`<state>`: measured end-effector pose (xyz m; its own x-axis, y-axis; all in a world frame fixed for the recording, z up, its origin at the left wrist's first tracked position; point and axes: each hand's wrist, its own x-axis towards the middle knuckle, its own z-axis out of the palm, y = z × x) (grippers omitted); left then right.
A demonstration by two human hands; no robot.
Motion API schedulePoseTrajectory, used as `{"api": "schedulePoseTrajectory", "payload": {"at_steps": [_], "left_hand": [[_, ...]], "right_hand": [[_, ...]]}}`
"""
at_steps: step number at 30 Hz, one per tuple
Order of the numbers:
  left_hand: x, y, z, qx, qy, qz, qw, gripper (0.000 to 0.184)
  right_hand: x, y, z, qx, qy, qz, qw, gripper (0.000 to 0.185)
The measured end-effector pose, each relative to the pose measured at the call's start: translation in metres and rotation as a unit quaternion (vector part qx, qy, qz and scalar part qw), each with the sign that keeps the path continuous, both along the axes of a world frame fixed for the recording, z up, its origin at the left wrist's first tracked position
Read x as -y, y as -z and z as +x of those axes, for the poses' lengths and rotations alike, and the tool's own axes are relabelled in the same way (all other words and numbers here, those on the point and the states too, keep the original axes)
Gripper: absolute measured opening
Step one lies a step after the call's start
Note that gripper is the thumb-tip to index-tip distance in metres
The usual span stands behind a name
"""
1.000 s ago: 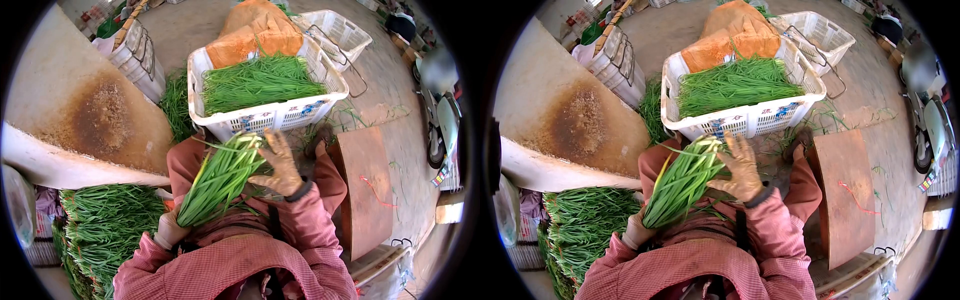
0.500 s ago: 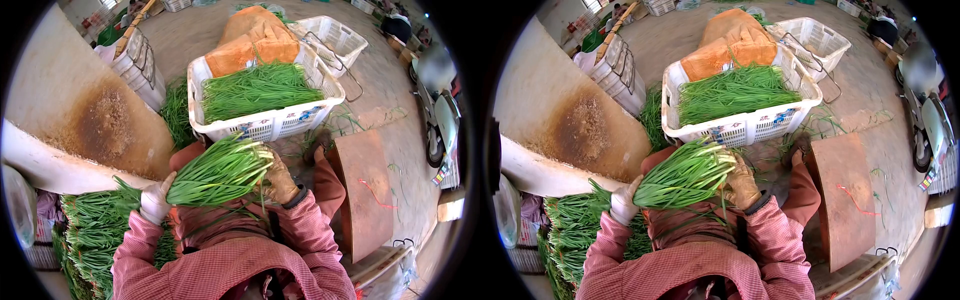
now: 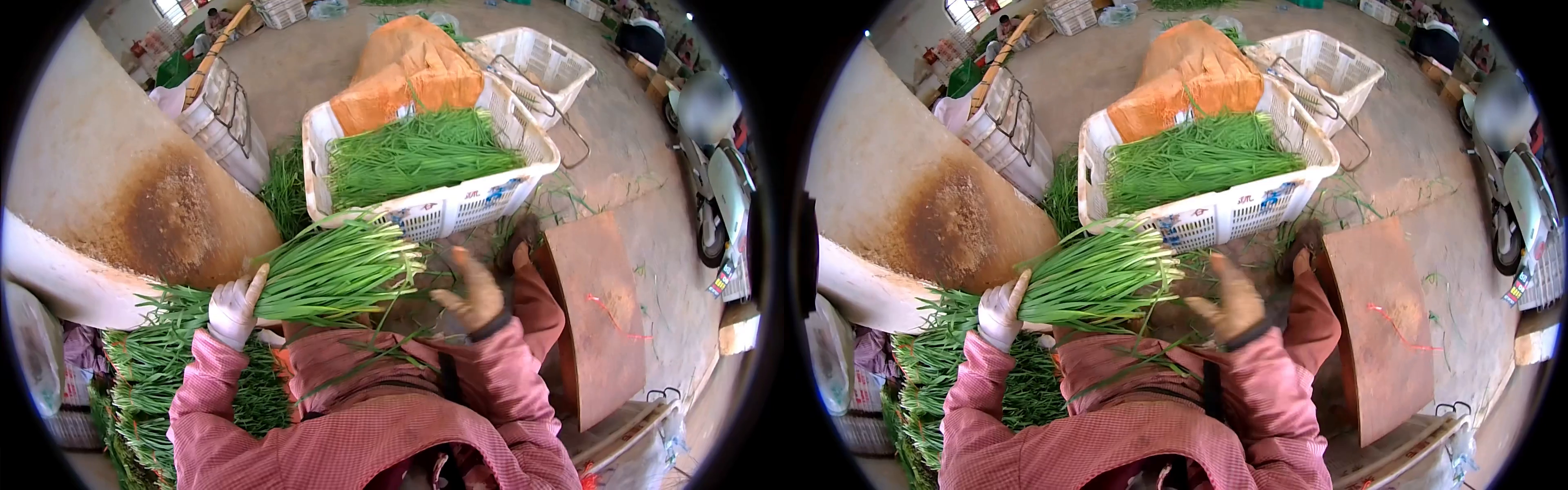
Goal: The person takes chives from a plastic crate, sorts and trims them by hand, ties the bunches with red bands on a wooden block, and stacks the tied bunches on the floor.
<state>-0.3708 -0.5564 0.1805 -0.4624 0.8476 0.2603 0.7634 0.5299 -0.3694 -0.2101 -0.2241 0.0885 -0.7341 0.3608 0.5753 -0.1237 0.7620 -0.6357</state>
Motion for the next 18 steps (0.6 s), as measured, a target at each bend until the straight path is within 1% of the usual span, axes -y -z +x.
{"api": "schedulePoseTrajectory", "payload": {"at_steps": [1, 2, 3, 5, 6, 7, 8, 9, 10, 11, 12, 13, 14, 15, 16, 17, 18], "left_hand": [[-0.005, 0.002, 0.001, -0.011, 0.005, 0.006, 1.0, 0.06], [-0.009, 0.004, 0.001, -0.023, 0.01, 0.013, 1.0, 0.06], [-0.008, 0.006, 0.001, -0.027, 0.011, 0.015, 0.999, 0.062], [-0.005, 0.002, 0.001, -0.034, 0.006, 0.021, 0.999, 0.063], [0.0, 0.0, 0.003, -0.037, 0.0, 0.025, 0.999, 0.064], [0.008, 0.0, 0.002, -0.037, 0.0, 0.023, 0.999, 0.063], [0.014, 0.0, 0.003, -0.034, -0.007, 0.02, 0.999, 0.063], [0.017, 0.0, 0.003, -0.026, -0.018, 0.014, 0.999, 0.062], [0.017, 0.0, 0.002, -0.021, -0.027, 0.011, 0.999, 0.061], [0.015, 0.003, 0.002, -0.021, -0.026, 0.025, 0.999, 0.061], [0.011, 0.005, 0.003, -0.017, -0.024, 0.022, 0.999, 0.061], [0.006, 0.007, 0.004, -0.015, -0.021, 0.031, 0.999, 0.06], [0.001, 0.009, 0.005, -0.014, -0.019, 0.039, 0.999, 0.06], [-0.004, 0.009, 0.006, 0.005, -0.02, 0.036, 0.999, 0.059], [-0.004, 0.009, 0.006, 0.012, -0.015, 0.022, 1.0, 0.062], [-0.006, 0.008, 0.008, 0.033, -0.018, 0.031, 0.999, 0.065], [-0.006, 0.007, 0.008, 0.051, -0.021, 0.043, 0.998, 0.069]], "right_hand": [[0.021, -0.015, -0.01, 0.135, -0.022, -0.027, 0.99, 0.05], [0.032, -0.024, -0.015, 0.266, -0.045, -0.053, 0.961, 0.049], [0.029, -0.013, -0.016, 0.265, -0.044, -0.053, 0.962, 0.049], [0.02, 0.018, -0.02, 0.202, -0.074, 0.062, 0.975, 0.031], [0.007, 0.016, -0.013, 0.094, -0.038, 0.043, 0.994, 0.021], [-0.01, 0.052, -0.006, 0.13, 0.047, -0.127, 0.982, 0.018], [-0.036, 0.091, -0.003, 0.098, 0.095, -0.378, 0.916, 0.016], [-0.046, 0.057, 0.01, 0.297, 0.143, -0.135, 0.935, 0.017], [-0.046, 0.056, 0.01, 0.333, 0.14, -0.061, 0.93, 0.02], [-0.033, 0.056, 0.006, 0.278, 0.072, -0.132, 0.949, 0.024], [-0.013, 0.046, -0.001, 0.22, -0.047, -0.363, 0.904, 0.027], [0.009, 0.031, -0.007, 0.223, -0.128, -0.533, 0.806, 0.032], [0.028, 0.018, -0.014, 0.251, -0.178, -0.61, 0.73, 0.036], [0.035, 0.01, -0.024, 0.274, -0.232, -0.628, 0.69, 0.036], [0.043, 0.002, -0.034, 0.299, -0.284, -0.64, 0.648, 0.036], [0.048, 0.027, -0.037, 0.276, -0.283, -0.723, 0.566, 0.031], [0.042, 0.028, -0.032, 0.249, -0.314, -0.72, 0.566, 0.027]]}}
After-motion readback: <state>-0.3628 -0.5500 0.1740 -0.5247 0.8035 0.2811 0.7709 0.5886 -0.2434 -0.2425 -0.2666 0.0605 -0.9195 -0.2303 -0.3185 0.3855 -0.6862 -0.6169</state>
